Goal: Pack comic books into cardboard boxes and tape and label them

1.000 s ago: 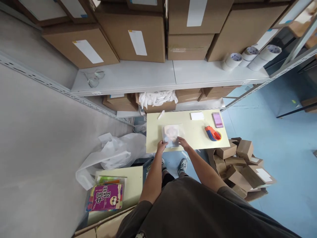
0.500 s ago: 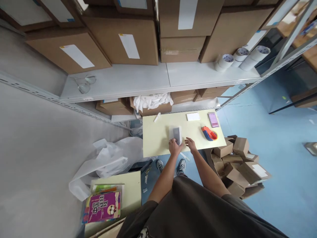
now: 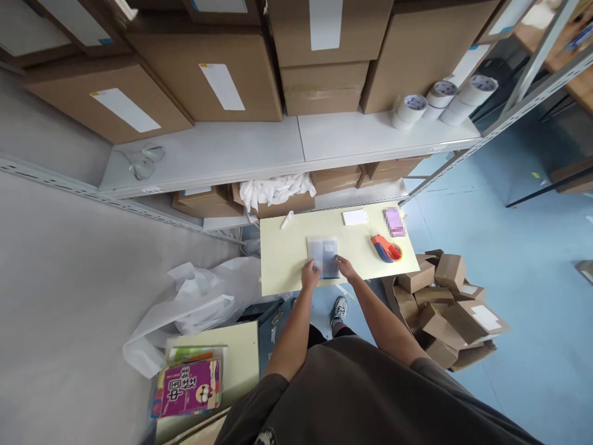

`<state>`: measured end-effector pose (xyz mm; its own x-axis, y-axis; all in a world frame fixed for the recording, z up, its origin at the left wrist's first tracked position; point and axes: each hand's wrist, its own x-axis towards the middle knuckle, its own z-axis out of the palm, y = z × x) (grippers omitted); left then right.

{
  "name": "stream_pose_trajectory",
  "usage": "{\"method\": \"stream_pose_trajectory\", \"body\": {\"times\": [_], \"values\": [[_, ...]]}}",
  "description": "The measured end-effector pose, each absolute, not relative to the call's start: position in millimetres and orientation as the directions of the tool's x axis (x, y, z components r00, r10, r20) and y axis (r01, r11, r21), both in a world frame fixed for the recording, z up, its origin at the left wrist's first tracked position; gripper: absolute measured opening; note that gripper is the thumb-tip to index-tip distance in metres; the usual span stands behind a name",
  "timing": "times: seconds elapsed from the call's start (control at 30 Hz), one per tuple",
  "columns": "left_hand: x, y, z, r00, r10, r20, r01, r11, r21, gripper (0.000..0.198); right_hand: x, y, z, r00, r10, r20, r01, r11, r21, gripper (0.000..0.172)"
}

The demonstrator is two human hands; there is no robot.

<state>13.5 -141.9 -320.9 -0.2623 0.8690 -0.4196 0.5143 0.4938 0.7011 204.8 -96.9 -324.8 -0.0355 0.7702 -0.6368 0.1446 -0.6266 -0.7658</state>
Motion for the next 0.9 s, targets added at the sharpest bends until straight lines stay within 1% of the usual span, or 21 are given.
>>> {"method": "stream_pose_trajectory", "body": {"times": [0.13,0.23,0.33,0.47,0.53,0.67,0.8,0.9], "values": [[-32,-138,-327,-0.279,0.858,-0.432,0.433,0.514,0.741,0.056,165,-84,-324,-0.108,0.74,-0.664,0.092,-0.658,-0.748,0.049],[-71,-130,-331,-0.315,0.858,-0.405,0.449,0.511,0.734,0.056,121,-67,-324,-0.137,0.727,-0.673,0.093,-0.667,-0.739,0.054],[-117,-118,-337,-0.34,0.857,-0.387,0.449,0.51,0.734,0.057,72,-47,-327,-0.185,0.727,-0.661,0.104,-0.655,-0.749,0.058],[-177,-94,-348,-0.394,0.84,-0.373,0.385,0.52,0.762,0.064,13,-22,-331,-0.26,0.729,-0.633,0.101,-0.631,-0.769,0.061],[-199,-81,-353,-0.408,0.824,-0.393,0.355,0.54,0.763,0.064,-8,-14,-334,-0.284,0.733,-0.619,0.092,-0.621,-0.778,0.064],[-219,-64,-357,-0.412,0.799,-0.438,0.329,0.579,0.746,0.063,-27,-10,-335,-0.259,0.744,-0.616,0.087,-0.617,-0.782,0.066],[-218,-72,-349,-0.419,0.788,-0.452,0.326,0.595,0.735,0.065,-22,-18,-326,-0.203,0.759,-0.619,0.107,-0.611,-0.784,0.069],[-217,-89,-334,-0.431,0.798,-0.42,0.325,0.572,0.753,0.065,-14,-25,-311,-0.185,0.78,-0.598,0.149,-0.579,-0.801,0.072]]}}
